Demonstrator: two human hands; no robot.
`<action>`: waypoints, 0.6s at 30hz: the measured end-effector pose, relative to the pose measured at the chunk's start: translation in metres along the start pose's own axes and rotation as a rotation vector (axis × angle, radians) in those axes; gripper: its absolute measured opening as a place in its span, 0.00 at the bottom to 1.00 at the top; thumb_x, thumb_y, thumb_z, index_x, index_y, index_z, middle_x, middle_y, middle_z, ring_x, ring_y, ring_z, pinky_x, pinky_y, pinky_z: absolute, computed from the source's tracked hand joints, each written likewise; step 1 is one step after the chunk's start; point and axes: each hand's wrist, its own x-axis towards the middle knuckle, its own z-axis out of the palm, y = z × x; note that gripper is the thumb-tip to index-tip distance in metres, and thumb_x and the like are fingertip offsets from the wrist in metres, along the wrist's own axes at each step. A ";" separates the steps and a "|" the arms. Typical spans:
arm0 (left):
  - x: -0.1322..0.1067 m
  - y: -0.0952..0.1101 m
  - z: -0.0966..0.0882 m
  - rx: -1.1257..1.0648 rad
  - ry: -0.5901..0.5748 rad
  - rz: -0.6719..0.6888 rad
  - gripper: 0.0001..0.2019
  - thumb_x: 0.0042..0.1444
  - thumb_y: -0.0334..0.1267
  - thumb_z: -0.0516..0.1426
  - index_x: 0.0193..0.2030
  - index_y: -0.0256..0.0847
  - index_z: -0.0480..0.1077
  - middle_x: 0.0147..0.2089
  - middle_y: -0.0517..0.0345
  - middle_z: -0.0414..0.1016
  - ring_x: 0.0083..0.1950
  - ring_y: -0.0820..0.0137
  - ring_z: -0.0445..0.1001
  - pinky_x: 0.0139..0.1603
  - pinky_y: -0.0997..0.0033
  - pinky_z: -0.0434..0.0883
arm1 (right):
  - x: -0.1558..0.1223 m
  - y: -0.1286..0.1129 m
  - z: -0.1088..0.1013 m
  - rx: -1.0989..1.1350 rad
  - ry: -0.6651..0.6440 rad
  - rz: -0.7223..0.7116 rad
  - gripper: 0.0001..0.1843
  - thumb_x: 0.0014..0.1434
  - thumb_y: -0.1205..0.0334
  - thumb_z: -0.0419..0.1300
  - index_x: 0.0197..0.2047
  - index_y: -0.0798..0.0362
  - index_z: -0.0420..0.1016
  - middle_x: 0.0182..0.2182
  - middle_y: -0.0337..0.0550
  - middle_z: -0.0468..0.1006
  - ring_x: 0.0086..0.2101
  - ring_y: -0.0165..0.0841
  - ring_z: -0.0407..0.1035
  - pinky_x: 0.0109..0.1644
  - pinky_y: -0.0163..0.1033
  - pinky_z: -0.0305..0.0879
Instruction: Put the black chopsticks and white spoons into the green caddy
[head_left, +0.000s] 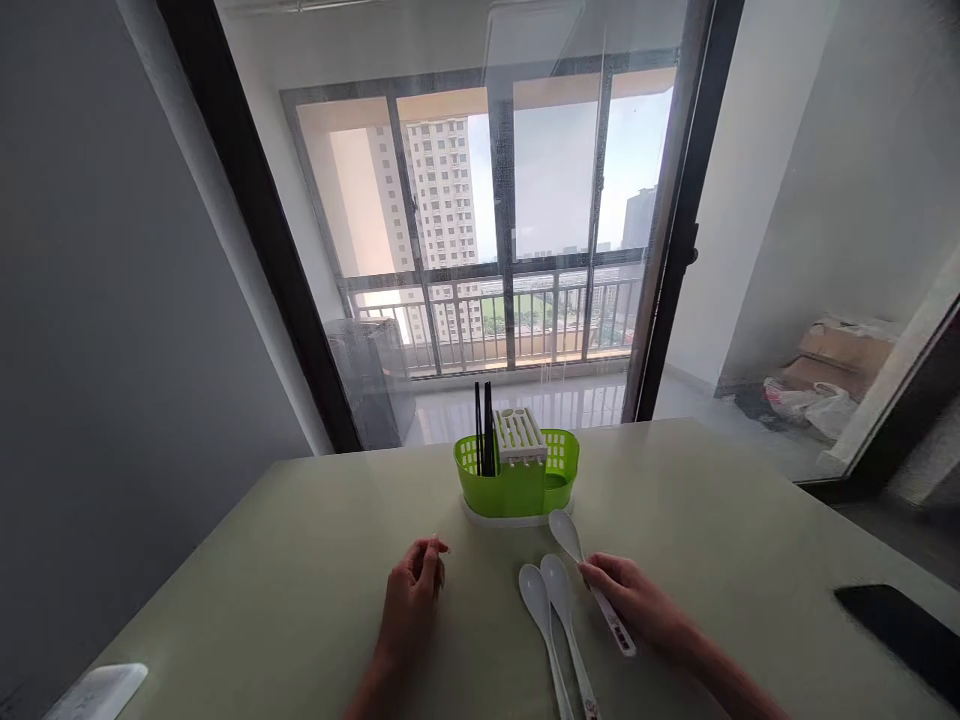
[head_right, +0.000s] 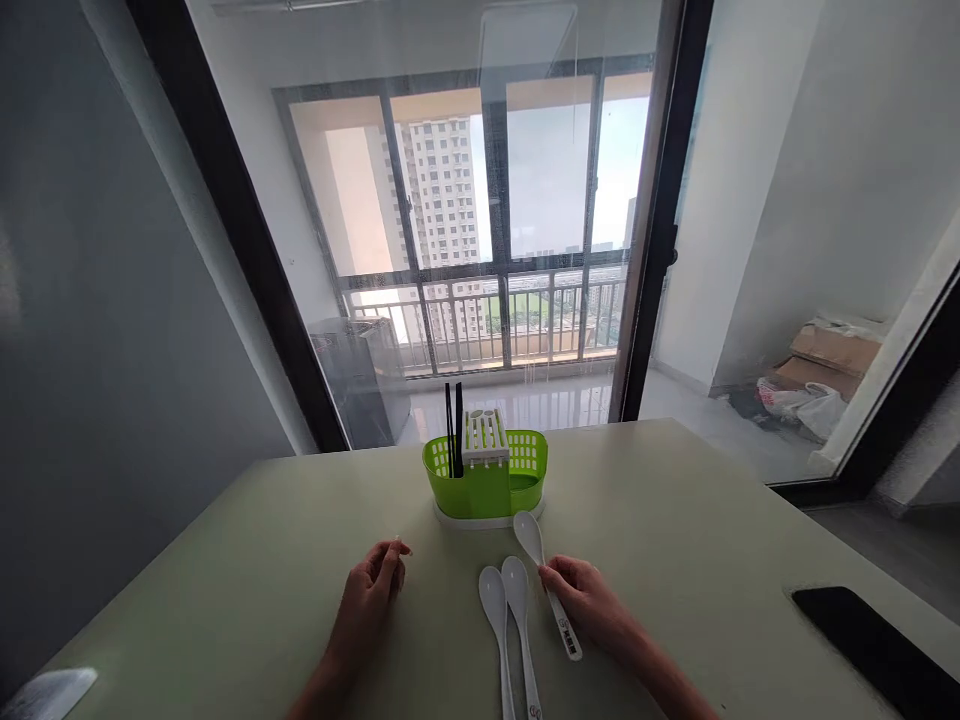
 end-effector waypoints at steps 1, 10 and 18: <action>0.000 0.001 0.000 0.026 -0.024 0.002 0.25 0.59 0.64 0.55 0.35 0.43 0.73 0.23 0.66 0.61 0.24 0.69 0.59 0.28 0.71 0.58 | -0.001 -0.003 0.000 0.040 -0.034 -0.007 0.32 0.60 0.26 0.49 0.28 0.48 0.60 0.24 0.32 0.58 0.26 0.29 0.54 0.30 0.35 0.55; -0.002 0.032 0.035 0.122 -0.259 0.064 0.25 0.63 0.61 0.54 0.48 0.41 0.76 0.26 0.67 0.56 0.27 0.70 0.56 0.29 0.71 0.56 | 0.019 -0.021 0.005 0.241 -0.283 -0.068 0.28 0.60 0.33 0.58 0.27 0.50 0.63 0.24 0.31 0.56 0.27 0.29 0.51 0.31 0.35 0.48; 0.010 0.059 0.085 0.254 -0.459 0.123 0.18 0.63 0.54 0.55 0.40 0.39 0.74 0.24 0.66 0.61 0.26 0.72 0.57 0.27 0.71 0.54 | 0.020 -0.012 0.003 0.359 -0.347 -0.055 0.29 0.57 0.33 0.61 0.26 0.49 0.62 0.22 0.31 0.56 0.26 0.28 0.50 0.29 0.34 0.47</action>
